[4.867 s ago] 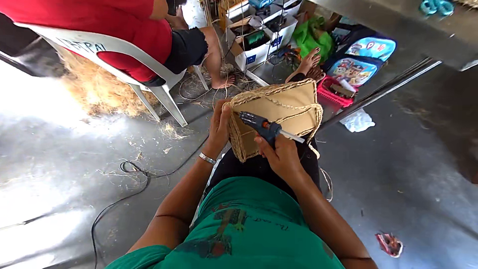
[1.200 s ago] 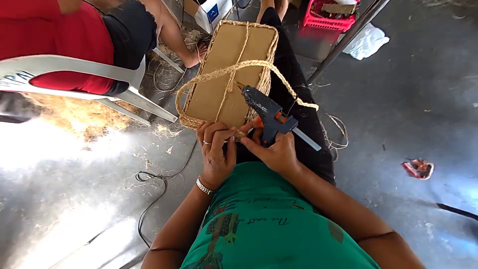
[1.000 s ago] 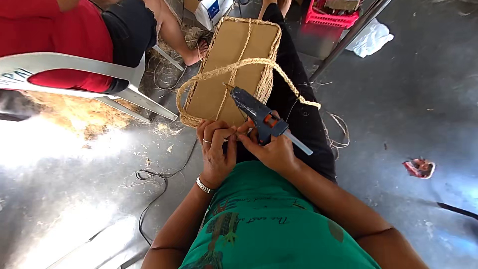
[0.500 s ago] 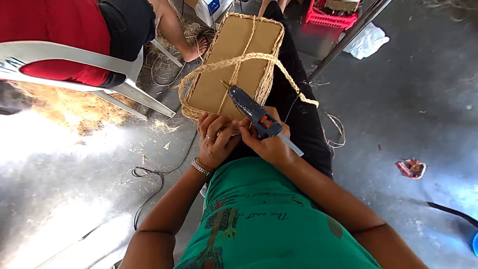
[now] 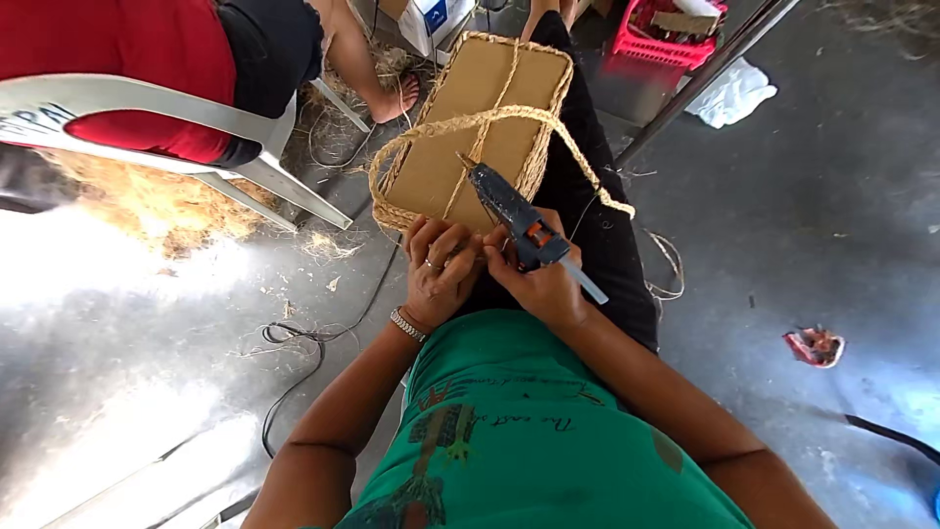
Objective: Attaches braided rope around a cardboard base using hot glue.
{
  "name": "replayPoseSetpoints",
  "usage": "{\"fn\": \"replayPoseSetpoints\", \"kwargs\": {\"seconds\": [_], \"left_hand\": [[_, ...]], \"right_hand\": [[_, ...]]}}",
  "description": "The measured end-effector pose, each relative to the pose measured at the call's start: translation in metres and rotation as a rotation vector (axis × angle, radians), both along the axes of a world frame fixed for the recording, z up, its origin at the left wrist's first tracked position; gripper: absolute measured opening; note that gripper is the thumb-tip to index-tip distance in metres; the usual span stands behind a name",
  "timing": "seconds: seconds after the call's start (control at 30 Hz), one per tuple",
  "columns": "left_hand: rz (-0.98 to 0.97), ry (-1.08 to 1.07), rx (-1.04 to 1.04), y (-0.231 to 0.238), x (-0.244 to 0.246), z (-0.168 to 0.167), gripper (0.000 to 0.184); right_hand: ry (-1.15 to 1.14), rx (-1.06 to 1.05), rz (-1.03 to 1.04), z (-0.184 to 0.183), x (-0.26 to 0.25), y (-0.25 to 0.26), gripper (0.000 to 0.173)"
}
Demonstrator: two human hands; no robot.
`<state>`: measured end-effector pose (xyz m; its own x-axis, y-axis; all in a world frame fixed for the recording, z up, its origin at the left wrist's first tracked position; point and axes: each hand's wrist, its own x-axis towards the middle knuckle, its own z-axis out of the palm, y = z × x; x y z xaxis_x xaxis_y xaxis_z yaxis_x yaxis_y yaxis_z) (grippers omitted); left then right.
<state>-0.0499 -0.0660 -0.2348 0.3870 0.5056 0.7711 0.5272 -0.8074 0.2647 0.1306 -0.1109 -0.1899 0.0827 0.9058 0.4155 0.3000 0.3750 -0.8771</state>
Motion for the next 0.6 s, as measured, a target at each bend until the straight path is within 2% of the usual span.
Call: {"fn": "replayPoseSetpoints", "kwargs": {"seconds": [0.07,0.17,0.23,0.37,0.6], "left_hand": [[0.003,-0.023,-0.040,-0.002,0.001,0.005,0.028],[0.002,-0.043,-0.091,-0.004,-0.003,0.014,0.055],[-0.006,-0.069,-0.132,-0.007,-0.007,0.015,0.061],[-0.007,-0.104,-0.141,-0.009,-0.009,0.015,0.052],[-0.004,-0.120,-0.140,-0.009,-0.005,0.015,0.037]], "right_hand": [[0.037,-0.027,0.035,0.002,0.003,-0.001,0.047],[0.169,-0.064,0.118,0.012,0.012,-0.004,0.043],[0.245,-0.102,0.140,0.017,0.021,-0.009,0.041],[0.401,-0.169,0.200,0.017,0.045,-0.021,0.030],[0.346,-0.277,0.262,0.018,0.074,-0.049,0.036]]}}
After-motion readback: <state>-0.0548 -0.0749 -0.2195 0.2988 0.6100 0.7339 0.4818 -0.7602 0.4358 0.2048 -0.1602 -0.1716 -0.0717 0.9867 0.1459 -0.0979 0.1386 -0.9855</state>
